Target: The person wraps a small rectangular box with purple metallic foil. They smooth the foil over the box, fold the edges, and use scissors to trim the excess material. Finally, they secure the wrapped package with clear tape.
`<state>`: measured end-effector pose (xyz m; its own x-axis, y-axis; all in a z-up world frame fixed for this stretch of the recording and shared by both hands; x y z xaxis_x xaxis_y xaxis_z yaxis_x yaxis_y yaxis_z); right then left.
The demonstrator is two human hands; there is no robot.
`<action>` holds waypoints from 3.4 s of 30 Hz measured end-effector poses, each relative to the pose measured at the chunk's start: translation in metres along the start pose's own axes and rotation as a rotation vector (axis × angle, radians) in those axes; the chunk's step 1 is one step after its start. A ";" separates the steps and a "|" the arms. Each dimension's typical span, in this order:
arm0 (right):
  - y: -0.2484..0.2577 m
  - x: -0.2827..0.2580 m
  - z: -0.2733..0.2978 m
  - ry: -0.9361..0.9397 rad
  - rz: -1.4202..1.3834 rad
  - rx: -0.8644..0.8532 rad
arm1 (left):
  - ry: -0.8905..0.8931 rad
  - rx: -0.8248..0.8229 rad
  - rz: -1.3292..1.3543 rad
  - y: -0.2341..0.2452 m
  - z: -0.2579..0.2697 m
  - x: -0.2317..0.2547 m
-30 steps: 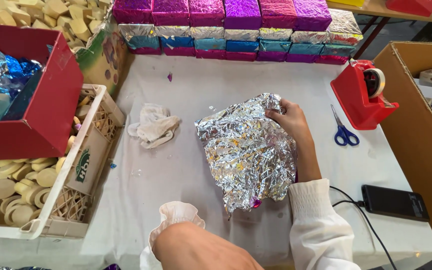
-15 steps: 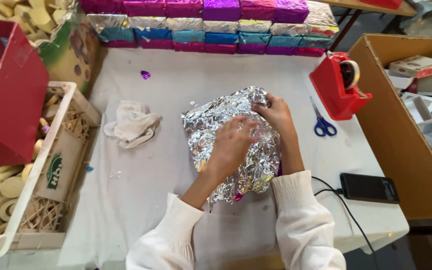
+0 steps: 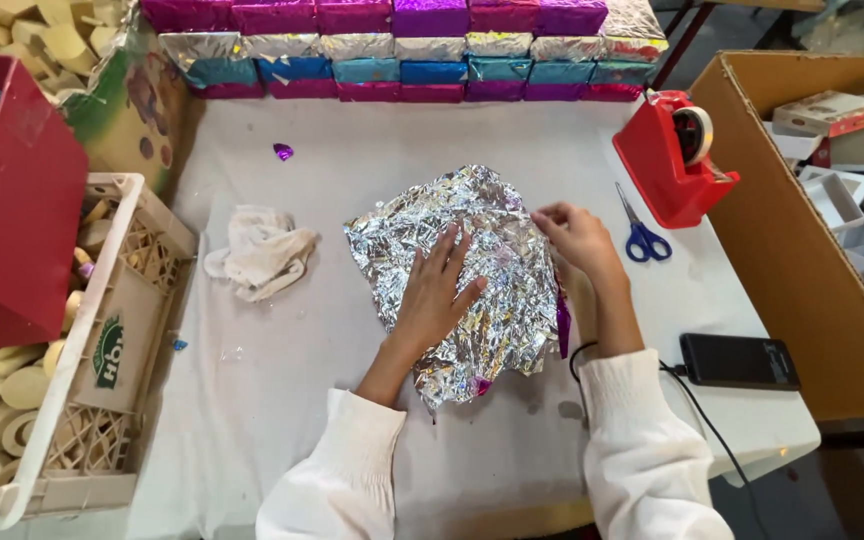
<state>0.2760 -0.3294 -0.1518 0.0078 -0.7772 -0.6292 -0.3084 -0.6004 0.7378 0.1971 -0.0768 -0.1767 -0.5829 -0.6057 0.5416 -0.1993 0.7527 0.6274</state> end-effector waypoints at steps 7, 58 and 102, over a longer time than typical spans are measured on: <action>-0.020 0.040 0.024 -0.120 -0.164 -0.144 | 0.011 -0.012 0.024 0.003 0.004 0.000; -0.067 0.055 0.023 -0.341 -1.008 0.014 | -0.108 -0.229 -0.269 -0.047 0.032 0.009; -0.057 0.038 0.030 -0.005 -0.548 -0.038 | 0.109 -0.016 -0.194 0.004 0.016 -0.039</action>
<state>0.2650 -0.3187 -0.2252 0.1533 -0.3478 -0.9249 -0.2253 -0.9237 0.3100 0.2066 -0.0460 -0.2041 -0.4461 -0.7635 0.4669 -0.2862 0.6160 0.7339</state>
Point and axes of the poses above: each hand's wrist, its own z-axis away from the middle knuckle, its own y-axis out of the back of the hand, x = y × z, the point moved 6 cm from there along -z, towards the middle knuckle, and after that the axes turned 8 degrees about x, right-handed, at the moved point
